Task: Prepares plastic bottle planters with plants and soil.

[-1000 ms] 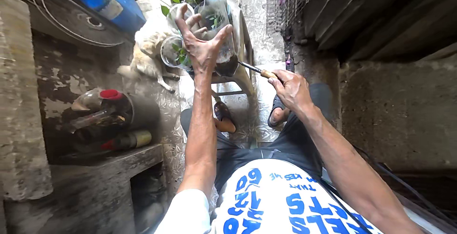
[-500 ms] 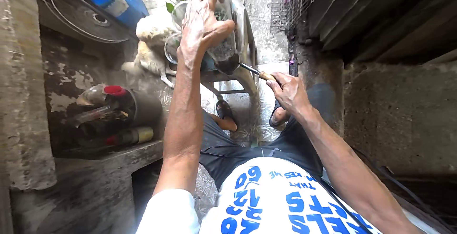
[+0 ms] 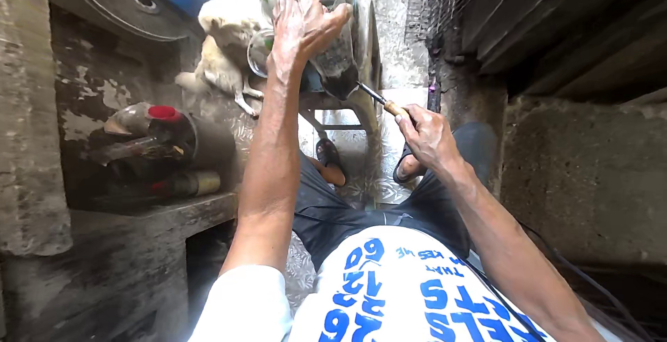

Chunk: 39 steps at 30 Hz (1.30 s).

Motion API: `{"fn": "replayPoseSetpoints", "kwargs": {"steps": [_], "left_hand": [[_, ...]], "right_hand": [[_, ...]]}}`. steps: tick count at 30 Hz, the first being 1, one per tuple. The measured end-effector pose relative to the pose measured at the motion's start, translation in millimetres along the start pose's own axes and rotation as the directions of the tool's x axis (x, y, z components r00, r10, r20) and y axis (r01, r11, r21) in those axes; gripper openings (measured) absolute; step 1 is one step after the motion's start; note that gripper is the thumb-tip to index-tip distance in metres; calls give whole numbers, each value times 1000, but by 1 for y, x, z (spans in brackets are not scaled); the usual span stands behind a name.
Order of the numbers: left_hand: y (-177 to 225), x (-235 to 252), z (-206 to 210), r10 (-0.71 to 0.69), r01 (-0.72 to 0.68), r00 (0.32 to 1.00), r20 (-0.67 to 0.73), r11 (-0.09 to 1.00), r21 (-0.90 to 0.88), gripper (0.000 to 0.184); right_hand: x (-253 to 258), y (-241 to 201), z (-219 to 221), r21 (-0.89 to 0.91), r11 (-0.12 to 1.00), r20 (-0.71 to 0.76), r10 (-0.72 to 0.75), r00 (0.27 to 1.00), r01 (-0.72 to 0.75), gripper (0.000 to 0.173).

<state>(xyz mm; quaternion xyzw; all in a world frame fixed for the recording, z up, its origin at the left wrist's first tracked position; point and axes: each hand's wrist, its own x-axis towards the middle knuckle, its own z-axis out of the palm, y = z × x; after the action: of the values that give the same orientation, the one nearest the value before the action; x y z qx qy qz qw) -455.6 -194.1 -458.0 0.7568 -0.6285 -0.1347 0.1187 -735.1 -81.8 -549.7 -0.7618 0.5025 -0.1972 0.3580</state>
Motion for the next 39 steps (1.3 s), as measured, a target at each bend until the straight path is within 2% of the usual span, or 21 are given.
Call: {"fn": "replayPoseSetpoints", "kwargs": {"steps": [7,14,28,33,39], "left_hand": [[1,2,2,-13,13,1000,12,1000,24,59],[0,7,2,-7,5,1000,30,999,39,56],[-5,8,6,-14,13,1000,25,999,30,60],[-3,9,6,-12,12,1000,5,1000,22,57],[2,7,5,-56,55,998,8,997,60,57]], "right_hand": [[-9,-12,-1,-14,999,-19,-40,999,39,31],[6,-20,8,-19,997,57,71,996,-70,35],[19,-23,12,-37,996,85,89,992,-87,38],[-7,-16,-1,14,999,32,41,999,-41,35],[-6,1,13,-24,989,87,150,985,-148,37]]}}
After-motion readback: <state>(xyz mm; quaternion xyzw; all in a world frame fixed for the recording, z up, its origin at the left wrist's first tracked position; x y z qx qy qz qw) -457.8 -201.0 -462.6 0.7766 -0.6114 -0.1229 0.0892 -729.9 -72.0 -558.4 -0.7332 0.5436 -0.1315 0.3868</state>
